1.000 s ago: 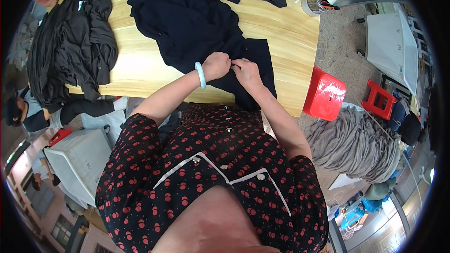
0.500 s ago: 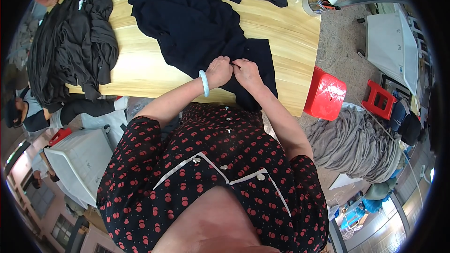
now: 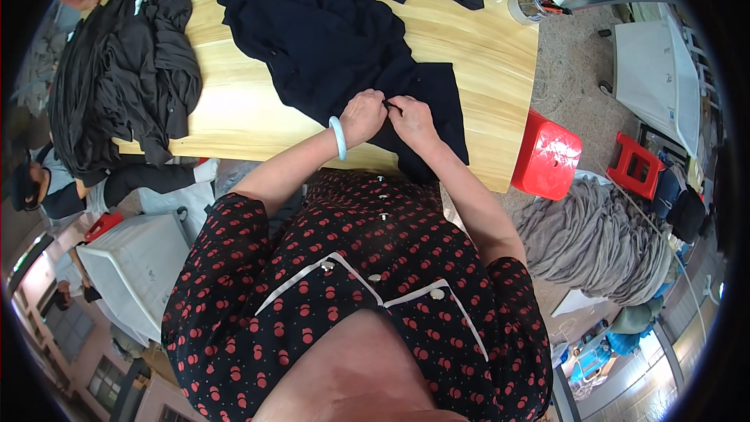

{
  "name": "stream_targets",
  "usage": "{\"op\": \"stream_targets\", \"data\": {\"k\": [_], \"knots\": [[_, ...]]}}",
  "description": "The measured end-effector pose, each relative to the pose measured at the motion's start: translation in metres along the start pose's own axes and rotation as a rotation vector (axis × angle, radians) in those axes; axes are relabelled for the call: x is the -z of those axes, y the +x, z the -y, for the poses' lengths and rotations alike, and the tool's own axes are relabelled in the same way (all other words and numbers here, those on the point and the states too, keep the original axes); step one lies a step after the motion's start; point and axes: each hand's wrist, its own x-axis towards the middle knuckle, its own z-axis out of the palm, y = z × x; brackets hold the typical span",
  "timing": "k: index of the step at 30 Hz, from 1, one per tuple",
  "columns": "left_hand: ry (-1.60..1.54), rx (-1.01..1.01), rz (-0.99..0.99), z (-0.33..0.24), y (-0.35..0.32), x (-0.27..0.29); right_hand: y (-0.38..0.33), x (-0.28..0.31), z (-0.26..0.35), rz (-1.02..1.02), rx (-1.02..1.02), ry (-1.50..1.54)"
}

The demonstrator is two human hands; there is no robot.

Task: Packaging garments into plastic bags at a work table in a factory.

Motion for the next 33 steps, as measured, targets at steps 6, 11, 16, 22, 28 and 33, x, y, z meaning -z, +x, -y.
{"op": "stream_targets", "data": {"k": [6,11,16,22,28,33], "knots": [[-0.034,-0.064,-0.004,0.0,-0.001,0.005,0.004,0.007,-0.002,0.011,0.003,0.005],[-0.06,-0.093,0.05,0.007,-0.002,0.011,0.003,0.015,0.001,0.171,-0.038,0.128],[-0.182,-0.125,0.187,0.008,-0.003,0.026,0.002,0.018,0.0,0.299,-0.183,0.248],[-0.149,-0.025,0.286,0.041,-0.009,0.029,-0.003,0.015,-0.026,0.411,-0.262,0.136],[0.04,0.085,0.324,0.011,0.018,0.016,-0.016,0.012,-0.029,0.303,-0.227,-0.015],[0.304,0.006,0.201,0.006,0.023,-0.019,-0.023,0.013,-0.021,0.28,-0.213,-0.085]]}}
